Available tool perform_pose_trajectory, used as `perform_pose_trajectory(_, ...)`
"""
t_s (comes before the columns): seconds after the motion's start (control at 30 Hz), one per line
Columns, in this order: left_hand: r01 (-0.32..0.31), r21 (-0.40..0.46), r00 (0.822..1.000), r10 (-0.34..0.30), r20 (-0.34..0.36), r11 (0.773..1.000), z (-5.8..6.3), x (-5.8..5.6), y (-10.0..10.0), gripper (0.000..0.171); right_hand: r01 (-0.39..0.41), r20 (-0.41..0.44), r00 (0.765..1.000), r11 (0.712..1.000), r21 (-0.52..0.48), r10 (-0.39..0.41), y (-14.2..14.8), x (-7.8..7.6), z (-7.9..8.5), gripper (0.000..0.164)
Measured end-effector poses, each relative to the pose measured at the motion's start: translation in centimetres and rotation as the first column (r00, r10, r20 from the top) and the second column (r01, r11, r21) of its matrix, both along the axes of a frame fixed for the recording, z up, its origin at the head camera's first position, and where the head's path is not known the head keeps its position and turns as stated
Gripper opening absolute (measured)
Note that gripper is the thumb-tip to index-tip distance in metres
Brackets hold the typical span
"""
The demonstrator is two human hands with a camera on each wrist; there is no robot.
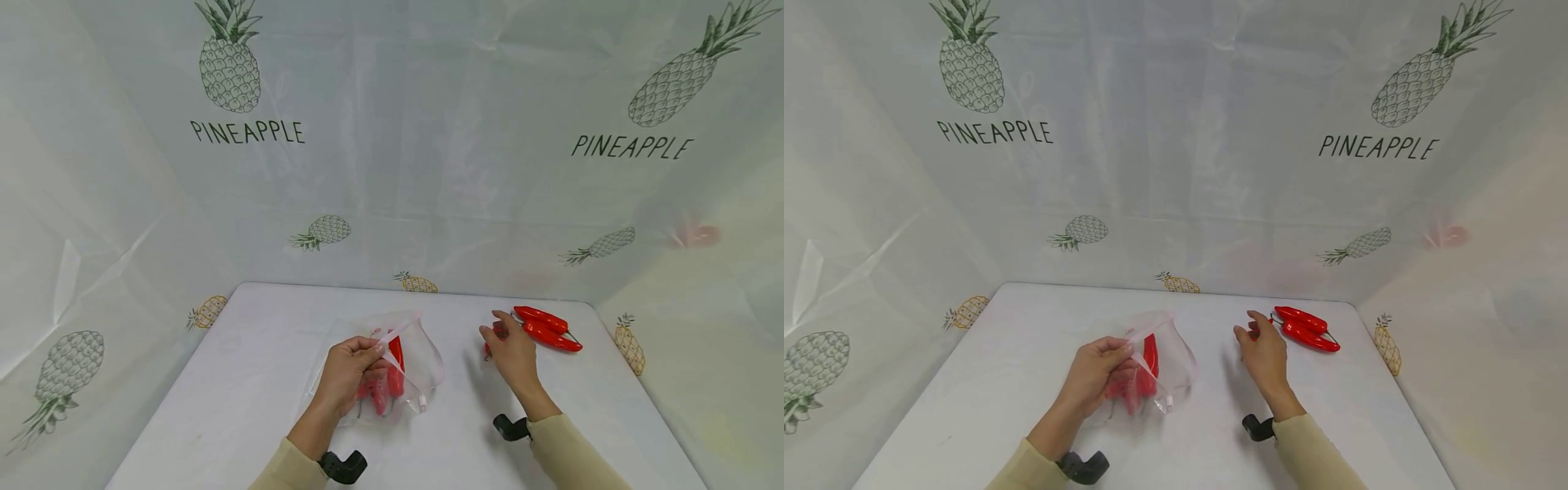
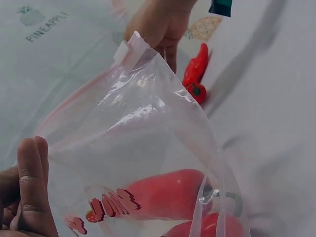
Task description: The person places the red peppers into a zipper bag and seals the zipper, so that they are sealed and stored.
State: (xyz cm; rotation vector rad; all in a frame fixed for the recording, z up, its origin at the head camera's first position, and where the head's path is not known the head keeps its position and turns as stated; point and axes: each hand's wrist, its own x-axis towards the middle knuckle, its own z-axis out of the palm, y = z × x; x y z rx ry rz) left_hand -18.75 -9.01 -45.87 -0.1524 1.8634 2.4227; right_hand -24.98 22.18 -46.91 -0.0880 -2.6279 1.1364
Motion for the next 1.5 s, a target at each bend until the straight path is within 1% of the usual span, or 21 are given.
perform_pose_trajectory(0.17,-0.014,0.001,1.000,0.014,-0.002,1.000,-0.1,-0.1,-0.1,0.023,-0.001,0.090,0.996,1.000,-0.004,0.001,1.9,-0.8,-0.5,0.062)
perform_pose_trajectory(0.33,-0.010,-0.008,1.000,0.010,-0.001,1.000,-0.1,-0.2,-0.2,0.026,-0.012,0.185,0.983,1.000,-0.024,0.016,3.3,-1.5,-1.2,0.070)
perform_pose_trajectory(0.4,-0.010,-0.008,1.000,0.010,0.002,1.000,-0.1,-0.2,-0.2,0.026,-0.012,0.210,0.977,1.000,-0.027,0.017,3.7,-1.9,-1.4,0.073)
perform_pose_trajectory(0.5,-0.012,-0.010,1.000,0.012,0.002,1.000,0.0,-0.2,-0.1,0.025,-0.008,0.231,0.973,0.999,-0.034,0.015,4.2,-2.3,-1.7,0.074)
perform_pose_trajectory(0.73,-0.013,-0.016,1.000,0.013,0.004,1.000,-0.2,-0.3,-0.1,0.022,0.008,0.246,0.969,0.999,-0.052,0.005,5.0,-3.2,-2.9,0.075)
perform_pose_trajectory(0.93,-0.011,-0.027,1.000,0.011,0.006,1.000,-0.4,-0.4,-0.2,0.023,0.030,0.313,0.950,0.995,-0.095,0.002,5.7,-3.9,-3.8,0.078)
perform_pose_trajectory(1.1,-0.010,-0.029,1.000,0.011,0.013,1.000,-0.6,-0.3,-0.2,0.023,0.048,0.353,0.935,0.990,-0.129,0.000,5.8,-4.1,-4.0,0.079)
perform_pose_trajectory(1.33,-0.011,-0.031,1.000,0.011,0.018,0.999,-0.6,-0.2,-0.2,0.025,0.028,0.355,0.935,0.988,-0.150,0.027,5.4,-4.4,-4.4,0.083)
perform_pose_trajectory(1.5,-0.010,-0.034,1.000,0.010,0.021,0.999,-0.6,-0.2,-0.2,0.026,0.017,0.393,0.919,0.990,-0.142,0.041,4.8,-4.7,-4.7,0.090)
